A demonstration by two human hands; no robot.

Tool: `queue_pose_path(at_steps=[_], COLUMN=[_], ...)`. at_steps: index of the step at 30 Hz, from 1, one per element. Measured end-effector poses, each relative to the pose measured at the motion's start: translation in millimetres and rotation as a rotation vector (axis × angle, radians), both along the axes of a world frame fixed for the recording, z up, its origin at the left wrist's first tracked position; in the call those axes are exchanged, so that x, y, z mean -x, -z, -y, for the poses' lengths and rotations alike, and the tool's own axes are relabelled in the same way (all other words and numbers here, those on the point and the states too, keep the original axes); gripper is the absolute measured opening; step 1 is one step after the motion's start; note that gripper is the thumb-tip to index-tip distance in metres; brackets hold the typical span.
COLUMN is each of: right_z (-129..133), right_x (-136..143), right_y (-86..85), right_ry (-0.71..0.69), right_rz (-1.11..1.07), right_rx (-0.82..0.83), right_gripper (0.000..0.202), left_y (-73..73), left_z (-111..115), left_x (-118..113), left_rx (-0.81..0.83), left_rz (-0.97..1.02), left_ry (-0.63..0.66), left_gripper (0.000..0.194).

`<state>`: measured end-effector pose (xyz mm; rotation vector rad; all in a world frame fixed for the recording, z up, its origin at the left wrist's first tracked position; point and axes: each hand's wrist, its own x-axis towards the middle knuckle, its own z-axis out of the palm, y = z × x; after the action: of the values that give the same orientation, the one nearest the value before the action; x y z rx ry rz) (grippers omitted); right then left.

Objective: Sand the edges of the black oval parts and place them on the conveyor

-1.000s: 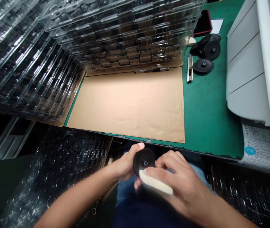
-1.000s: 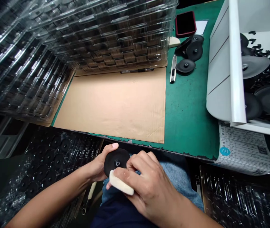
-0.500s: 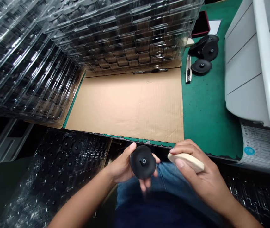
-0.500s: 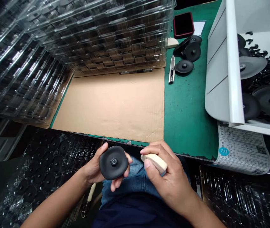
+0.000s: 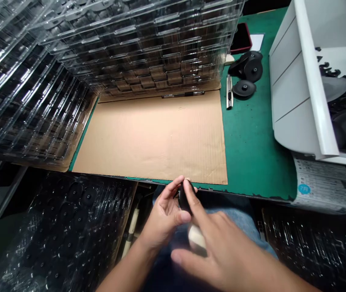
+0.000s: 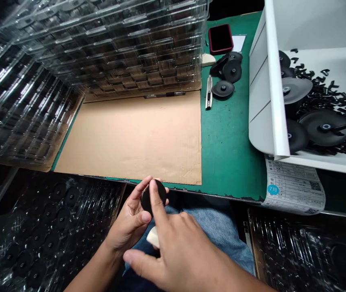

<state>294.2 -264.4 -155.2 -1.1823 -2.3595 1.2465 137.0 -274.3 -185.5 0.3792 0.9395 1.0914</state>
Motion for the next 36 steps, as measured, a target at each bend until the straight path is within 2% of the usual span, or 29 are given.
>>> queue_pose_path(at_steps=[3,8,11,14,17,19,22,26,27,32,36], right_z=[8,10,3,-8,-15,-17,-16,-13,-13,-7,-4], right_x=[6,-12,-31,-46,-50,-46,-34,-23,-23,-24,-22], right_y=[7.9,22.8,26.8,29.7,32.7,32.9,28.8,20.7,19.5,19.3,19.4], right_ry=[-0.067,-0.127,-0.163,-0.155,-0.083,0.006,0.16,0.277,0.285,0.222,0.219], right_rz=[-0.028,-0.122,-0.13,-0.133,-0.11,-0.137,-0.289,-0.457,-0.476,-0.484,-0.52], right_rx=[-0.099,-0.186,-0.272,-0.358,-0.387,-0.365,-0.274,-0.091,-0.044,0.178,0.204], right_gripper=[0.108,0.077,0.073,0.072,0.068,0.065,0.053,0.011,0.006,0.018,0.016], left_y=[-1.1,-3.2,-5.0,-7.9,-9.9,-9.9,-9.0,-8.3,-8.2,-6.8,-5.4], left_z=[2,7,8,9,10,10,10,10,10,12,13], left_x=[3,14,17,18,18,18,17,16,16,14,13], left_rx=[0.03,0.018,-0.021,-0.02,-0.004,0.013,0.034,0.045,0.046,0.055,0.044], left_rz=[0.074,0.252,0.358,0.422,0.397,0.372,0.362,0.401,0.413,0.417,0.41], left_ry=[-0.008,0.043,0.1,0.169,0.226,0.242,0.208,0.171,0.171,0.169,0.167], left_gripper=[0.065,0.061,0.054,0.055,0.053,0.055,0.057,0.053,0.054,0.056,0.058])
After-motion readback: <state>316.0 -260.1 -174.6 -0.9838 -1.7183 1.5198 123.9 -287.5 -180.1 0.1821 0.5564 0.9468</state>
